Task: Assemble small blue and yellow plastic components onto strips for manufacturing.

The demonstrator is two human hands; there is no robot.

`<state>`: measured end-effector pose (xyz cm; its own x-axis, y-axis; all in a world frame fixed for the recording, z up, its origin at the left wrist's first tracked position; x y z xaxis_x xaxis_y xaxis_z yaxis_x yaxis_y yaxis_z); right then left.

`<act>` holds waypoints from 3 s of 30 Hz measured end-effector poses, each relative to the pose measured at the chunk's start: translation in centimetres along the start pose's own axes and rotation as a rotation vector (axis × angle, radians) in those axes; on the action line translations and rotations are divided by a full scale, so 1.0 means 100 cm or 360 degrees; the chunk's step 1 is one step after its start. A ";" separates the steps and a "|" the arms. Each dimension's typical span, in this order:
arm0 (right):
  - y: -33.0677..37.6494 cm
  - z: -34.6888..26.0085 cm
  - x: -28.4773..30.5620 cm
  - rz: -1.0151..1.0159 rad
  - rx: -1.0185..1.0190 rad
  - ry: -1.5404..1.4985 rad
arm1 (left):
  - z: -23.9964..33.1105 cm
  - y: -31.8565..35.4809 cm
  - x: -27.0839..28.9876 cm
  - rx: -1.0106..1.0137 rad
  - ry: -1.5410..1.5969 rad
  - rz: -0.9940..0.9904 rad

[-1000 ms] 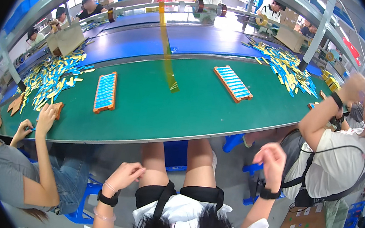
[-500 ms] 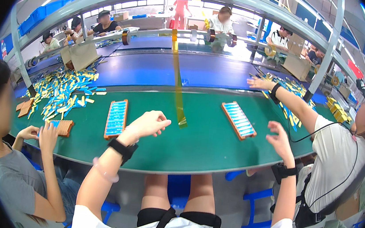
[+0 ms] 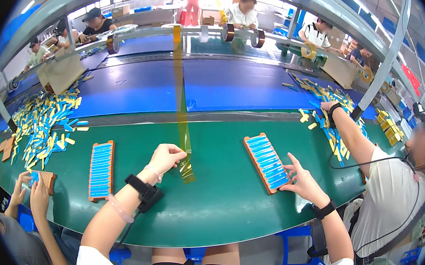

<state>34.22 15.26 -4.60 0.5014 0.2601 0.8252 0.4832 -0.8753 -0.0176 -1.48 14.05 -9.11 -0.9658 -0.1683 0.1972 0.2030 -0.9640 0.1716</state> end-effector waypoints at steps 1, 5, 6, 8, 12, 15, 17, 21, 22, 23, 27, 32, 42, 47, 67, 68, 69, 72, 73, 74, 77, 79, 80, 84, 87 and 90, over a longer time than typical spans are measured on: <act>0.000 0.001 -0.002 -0.0012 -0.0019 -0.0002 | -0.002 0.001 0.000 0.0018 0.0002 -0.0014; 0.010 -0.013 -0.008 0.0052 0.0004 -0.0057 | 0.000 0.001 -0.002 -0.0077 0.0330 -0.0101; 0.019 -0.020 -0.011 0.0070 -0.0001 -0.0070 | 0.000 0.002 -0.004 -0.0068 0.0425 -0.0132; 0.034 -0.038 -0.024 0.0028 -0.0009 -0.0132 | 0.007 0.008 -0.004 -0.0095 0.0450 -0.0164; 0.066 -0.065 -0.055 0.0031 -0.0024 -0.0055 | 0.011 0.020 -0.005 -0.0030 0.0702 -0.0278; 0.078 -0.088 -0.066 0.0149 -0.0043 -0.0042 | 0.014 0.024 -0.004 -0.0039 0.0777 -0.0294; 0.079 -0.099 -0.073 0.0155 -0.0043 0.0040 | 0.016 0.028 -0.003 -0.0070 0.0809 -0.0296; 0.078 -0.106 -0.084 0.0138 -0.0064 -0.0062 | 0.073 0.041 0.023 -0.0383 0.1128 -0.0232; 0.077 -0.110 -0.088 0.0095 -0.0076 -0.0103 | 0.096 0.050 0.039 -0.0469 0.1043 -0.0212; 0.077 -0.117 -0.089 0.0103 -0.0020 -0.0107 | 0.110 0.055 0.041 -0.0409 0.1007 -0.0333; 0.069 -0.140 -0.101 0.0123 0.0050 -0.0079 | 0.127 0.078 0.042 -0.0287 0.0860 -0.0500; 0.052 -0.185 -0.124 0.0244 0.0241 -0.0072 | 0.111 0.092 0.057 -0.0299 0.0834 -0.0474; -0.071 -0.218 -0.082 -0.0010 0.0163 -0.0847 | 0.096 0.088 0.036 -0.0294 0.0540 -0.0491; -0.103 -0.231 -0.108 -0.0505 0.0162 -0.1029 | 0.083 0.088 0.027 -0.0232 0.0478 -0.0437; 0.056 -0.183 -0.143 -0.0560 -0.0156 -0.1569 | -0.009 0.228 -0.044 0.0143 0.1010 -0.0318; 0.055 -0.178 -0.140 -0.0516 -0.0144 -0.1539 | -0.009 0.229 -0.033 0.0080 0.1010 -0.0208; 0.055 -0.175 -0.135 -0.0412 -0.0001 -0.1598 | -0.011 0.227 -0.014 -0.0032 0.0706 0.0048; 0.052 -0.176 -0.121 -0.0277 0.0205 -0.1406 | 0.013 0.229 0.005 -0.0669 -0.0766 0.0665; 0.052 -0.178 -0.121 -0.0306 0.0253 -0.1381 | 0.008 0.226 0.001 -0.0661 -0.0761 0.0659; 0.052 -0.180 -0.118 -0.0309 0.0241 -0.1378 | 0.005 0.222 -0.006 -0.0655 -0.0828 0.0637; 0.052 -0.184 -0.121 -0.0306 0.0303 -0.1096 | 0.001 0.220 -0.012 -0.0707 -0.0897 0.0631; 0.051 -0.184 -0.125 -0.0296 0.0287 -0.1017 | -0.001 0.226 -0.014 -0.0775 -0.0874 0.0644; 0.050 -0.184 -0.124 -0.0273 0.0281 -0.0921 | 0.000 0.231 -0.018 -0.0765 -0.0865 0.0624; 0.050 -0.189 -0.114 -0.0088 0.0428 -0.0727 | -0.005 0.253 -0.032 -0.0713 -0.0974 0.0581; 0.050 -0.184 -0.120 -0.0078 0.0375 -0.0721 | -0.006 0.258 -0.035 -0.0722 -0.1028 0.0617; 0.047 -0.182 -0.126 -0.0069 0.0390 -0.0703 | -0.007 0.253 -0.035 -0.0724 -0.1050 0.0637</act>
<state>17.16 0.43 -4.82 0.7073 0.4880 0.5115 0.6379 -0.7524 -0.1643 6.89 -9.87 -6.11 -0.5184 -0.4922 0.6993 0.2859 -0.8705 -0.4007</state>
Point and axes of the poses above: each hand's wrist, its own y-axis away from the middle knuckle, its own x-axis out of the back of the hand, z = x × y, the point moved 9 cm from there along -y, towards the middle knuckle, and after that the axes turned 7 degrees about y, right-handed, at the moved point
